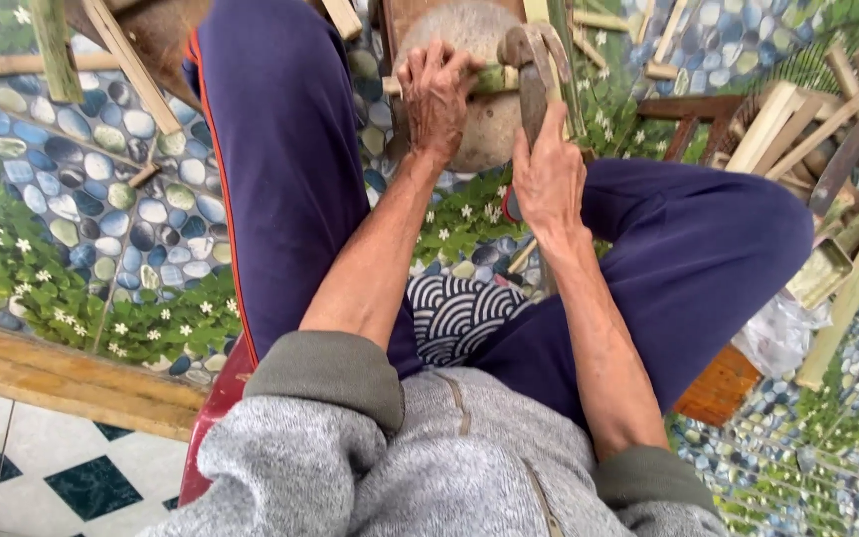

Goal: The person sits cross-legged and assembles thin bamboo strips into a small bundle. They use a hammer to tap the strips together, then insert a thin metal pin to secure the bundle. The person repeats this process with additional bamboo pieces.

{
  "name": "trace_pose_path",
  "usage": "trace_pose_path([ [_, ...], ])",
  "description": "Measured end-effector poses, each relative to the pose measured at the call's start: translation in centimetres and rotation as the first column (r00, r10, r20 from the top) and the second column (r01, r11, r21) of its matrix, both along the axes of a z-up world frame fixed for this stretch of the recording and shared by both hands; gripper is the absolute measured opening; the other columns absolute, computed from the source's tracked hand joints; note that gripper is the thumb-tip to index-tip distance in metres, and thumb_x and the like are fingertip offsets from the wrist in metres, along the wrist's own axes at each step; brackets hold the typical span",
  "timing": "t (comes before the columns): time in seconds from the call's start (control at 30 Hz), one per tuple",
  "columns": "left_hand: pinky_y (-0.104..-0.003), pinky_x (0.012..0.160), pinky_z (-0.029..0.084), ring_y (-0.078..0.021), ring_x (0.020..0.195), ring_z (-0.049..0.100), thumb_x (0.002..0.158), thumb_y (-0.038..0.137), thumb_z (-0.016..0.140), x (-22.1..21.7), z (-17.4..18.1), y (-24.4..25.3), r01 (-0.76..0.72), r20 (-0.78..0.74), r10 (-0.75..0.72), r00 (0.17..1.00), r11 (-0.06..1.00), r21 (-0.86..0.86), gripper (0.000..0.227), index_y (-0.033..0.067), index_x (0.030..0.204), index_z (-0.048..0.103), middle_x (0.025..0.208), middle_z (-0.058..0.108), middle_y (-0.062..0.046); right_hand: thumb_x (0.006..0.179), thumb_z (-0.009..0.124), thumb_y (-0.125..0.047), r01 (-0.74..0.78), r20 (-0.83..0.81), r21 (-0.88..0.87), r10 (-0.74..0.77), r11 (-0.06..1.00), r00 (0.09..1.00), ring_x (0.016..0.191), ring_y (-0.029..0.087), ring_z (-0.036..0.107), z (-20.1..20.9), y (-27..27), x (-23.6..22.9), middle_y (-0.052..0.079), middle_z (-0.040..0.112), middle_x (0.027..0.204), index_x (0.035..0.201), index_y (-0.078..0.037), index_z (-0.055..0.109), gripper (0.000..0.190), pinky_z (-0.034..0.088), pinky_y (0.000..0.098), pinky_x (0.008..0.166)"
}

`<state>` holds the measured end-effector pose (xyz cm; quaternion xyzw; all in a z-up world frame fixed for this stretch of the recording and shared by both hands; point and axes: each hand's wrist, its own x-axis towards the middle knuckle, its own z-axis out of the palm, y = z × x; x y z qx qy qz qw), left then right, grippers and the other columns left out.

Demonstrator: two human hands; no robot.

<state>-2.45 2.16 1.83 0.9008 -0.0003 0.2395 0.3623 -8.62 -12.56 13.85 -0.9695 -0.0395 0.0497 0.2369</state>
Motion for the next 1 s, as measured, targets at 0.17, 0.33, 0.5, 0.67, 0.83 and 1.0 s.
trace_pose_path([
  [0.17, -0.036, 0.082, 0.036, -0.0206, 0.091, 0.047, 0.085, 0.031, 0.082, 0.0, -0.8, 0.0, -0.015, -0.047, 0.017, 0.999, 0.999, 0.045, 0.014, 0.0251, 0.094, 0.073, 0.093, 0.047, 0.003, 0.114, 0.051, -0.027, 0.048, 0.051, 0.069, -0.051, 0.997, 0.997, 0.046, 0.031, 0.053, 0.5, -0.5, 0.1, 0.011, 0.056, 0.064, 0.137, -0.003, 0.036, 0.036, 0.038, 0.0432, 0.045],
  [0.33, -0.037, 0.082, 0.038, -0.0215, 0.091, 0.048, 0.086, 0.036, 0.081, -0.3, -1.6, 0.0, -0.039, -0.063, 0.047, 0.997, 0.992, 0.123, 0.016, 0.026, 0.094, 0.07, 0.093, 0.048, 0.003, 0.115, 0.052, -0.029, 0.032, 0.152, 0.183, -0.061, 0.983, 0.987, 0.045, 0.02, 0.044, 1.8, -0.3, 0.0, 0.004, 0.039, 0.069, 0.127, -0.005, 0.038, 0.03, 0.042, 0.0357, 0.04],
  [0.5, -0.037, 0.083, 0.042, -0.0226, 0.097, 0.051, 0.08, 0.022, 0.088, 0.2, -1.3, -0.4, -0.004, -0.076, 0.009, 0.997, 0.998, 0.067, 0.024, 0.0225, 0.096, 0.069, 0.101, 0.055, 0.002, 0.113, 0.048, -0.029, 0.108, -0.053, 0.528, -0.094, 0.842, 0.994, 0.041, 0.016, 0.051, 5.8, 1.0, 0.4, 0.007, 0.056, 0.065, 0.12, -0.005, 0.044, 0.026, 0.049, 0.0307, 0.04],
  [0.67, -0.046, 0.101, 0.041, -0.0322, 0.114, 0.05, 0.071, 0.018, 0.095, -0.9, -0.7, -0.4, 0.121, -0.124, -0.105, 0.987, 0.984, 0.134, 0.052, 0.0155, 0.117, 0.07, 0.117, 0.057, -0.006, 0.108, 0.052, -0.028, 0.318, -0.236, 0.637, -0.215, 0.703, 0.948, 0.04, 0.014, 0.052, 7.7, 0.5, 0.7, 0.007, 0.054, 0.068, 0.122, -0.006, 0.05, 0.026, 0.047, 0.0301, 0.031],
  [0.83, -0.043, 0.084, 0.045, -0.0319, 0.097, 0.051, 0.083, -0.007, 0.064, 0.3, -0.7, -0.5, 0.173, -0.069, -0.159, 0.985, 0.908, 0.382, 0.045, 0.0123, 0.124, 0.062, 0.106, 0.054, -0.012, 0.108, 0.052, -0.028, 0.313, -0.206, 0.673, -0.237, 0.67, 0.949, 0.04, 0.014, 0.051, 9.9, -1.0, 1.3, 0.007, 0.053, 0.069, 0.122, -0.007, 0.05, 0.025, 0.046, 0.028, 0.031],
  [1.0, -0.034, 0.065, 0.039, -0.0225, 0.076, 0.045, 0.092, 0.001, 0.05, 1.9, -0.2, -0.4, 0.132, 0.1, -0.363, 0.926, 0.562, 0.816, 0.014, 0.0057, 0.101, 0.061, 0.089, 0.05, -0.01, 0.111, 0.052, -0.024, 0.207, -0.112, 0.699, -0.181, 0.684, 0.977, 0.042, 0.013, 0.055, 10.6, -2.1, 1.3, 0.006, 0.056, 0.067, 0.123, -0.003, 0.049, 0.025, 0.048, 0.0254, 0.033],
])
